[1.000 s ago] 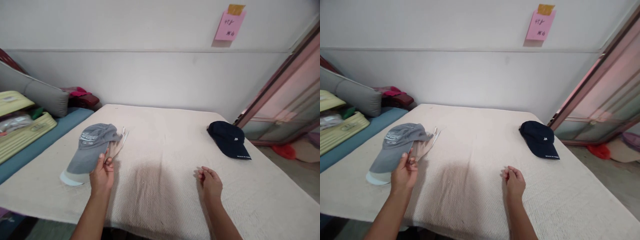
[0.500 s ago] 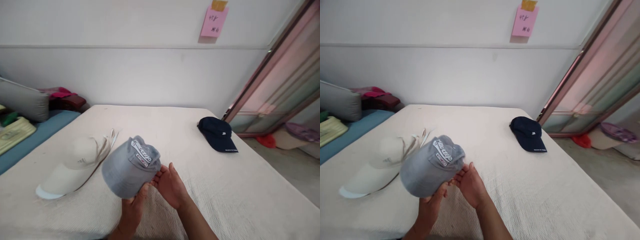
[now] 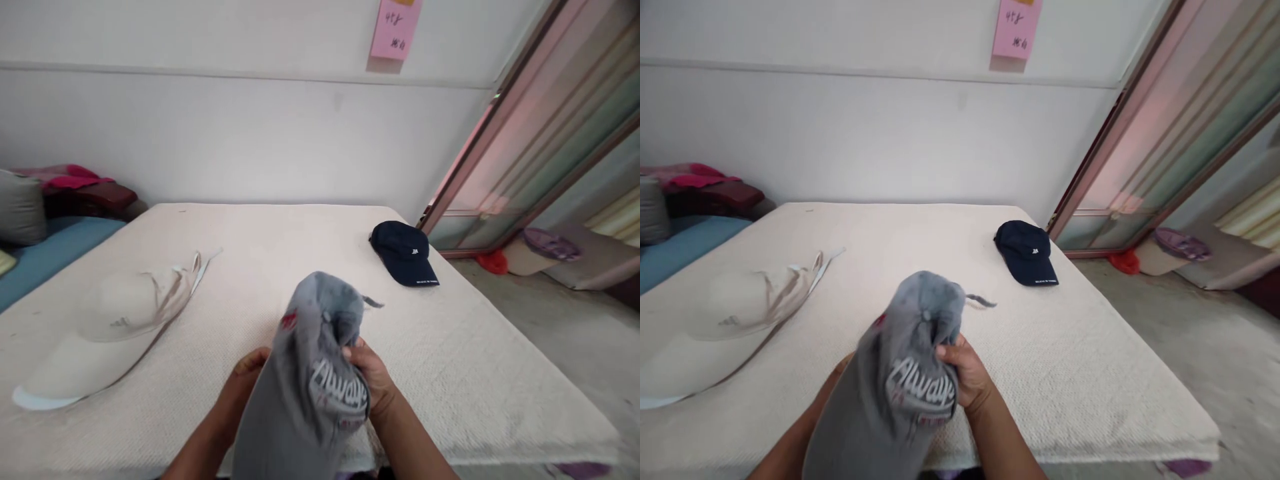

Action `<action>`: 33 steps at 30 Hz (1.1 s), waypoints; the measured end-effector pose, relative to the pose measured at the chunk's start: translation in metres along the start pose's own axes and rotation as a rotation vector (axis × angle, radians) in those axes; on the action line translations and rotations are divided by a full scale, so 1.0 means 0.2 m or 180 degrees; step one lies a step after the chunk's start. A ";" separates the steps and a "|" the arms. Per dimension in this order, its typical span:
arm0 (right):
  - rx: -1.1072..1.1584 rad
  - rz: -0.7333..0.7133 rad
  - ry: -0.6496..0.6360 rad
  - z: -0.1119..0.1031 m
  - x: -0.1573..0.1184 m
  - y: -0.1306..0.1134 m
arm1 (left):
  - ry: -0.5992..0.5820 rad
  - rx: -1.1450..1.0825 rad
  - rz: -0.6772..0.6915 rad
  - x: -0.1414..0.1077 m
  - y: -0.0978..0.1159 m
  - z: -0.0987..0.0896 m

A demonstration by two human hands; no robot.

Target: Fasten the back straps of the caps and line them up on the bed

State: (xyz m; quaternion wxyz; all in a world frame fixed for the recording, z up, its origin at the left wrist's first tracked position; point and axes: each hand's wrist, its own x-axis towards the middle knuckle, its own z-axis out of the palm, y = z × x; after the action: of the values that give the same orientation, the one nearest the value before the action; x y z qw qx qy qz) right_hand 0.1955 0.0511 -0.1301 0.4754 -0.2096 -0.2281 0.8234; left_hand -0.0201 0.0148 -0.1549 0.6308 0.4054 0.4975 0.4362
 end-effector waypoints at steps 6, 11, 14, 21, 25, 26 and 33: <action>-0.0800 0.0548 -0.0379 0.01 0.02 0.13 | -0.0478 -0.1879 -0.1234 0.01 0.16 -0.07; -0.0775 0.0785 -0.0429 0.00 0.02 0.17 | -0.0543 -0.2001 -0.1358 -0.02 0.14 -0.13; -0.0607 0.0750 -0.0501 0.00 0.02 0.15 | -0.0591 -0.1926 -0.1138 -0.04 0.14 -0.14; -0.0281 0.0227 -0.0477 -0.01 0.06 0.05 | -0.0953 -0.1565 -0.0732 -0.06 0.16 -0.17; -0.0362 0.0388 -0.0493 -0.02 0.06 0.01 | -0.0579 -0.1632 -0.0821 -0.04 0.17 -0.18; -0.0427 0.0381 -0.0427 -0.02 0.06 0.01 | -0.0456 -0.1595 -0.0872 -0.04 0.18 -0.18; -0.1069 0.0111 0.0292 -0.01 0.08 -0.02 | -0.0161 -0.0531 -0.0632 0.02 0.18 -0.09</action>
State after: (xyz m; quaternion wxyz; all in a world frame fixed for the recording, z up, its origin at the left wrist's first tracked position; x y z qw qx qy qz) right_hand 0.1913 0.0665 -0.1314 0.4292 -0.3274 -0.3369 0.7714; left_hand -0.0430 0.0308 -0.1252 0.7148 0.3112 0.4811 0.4010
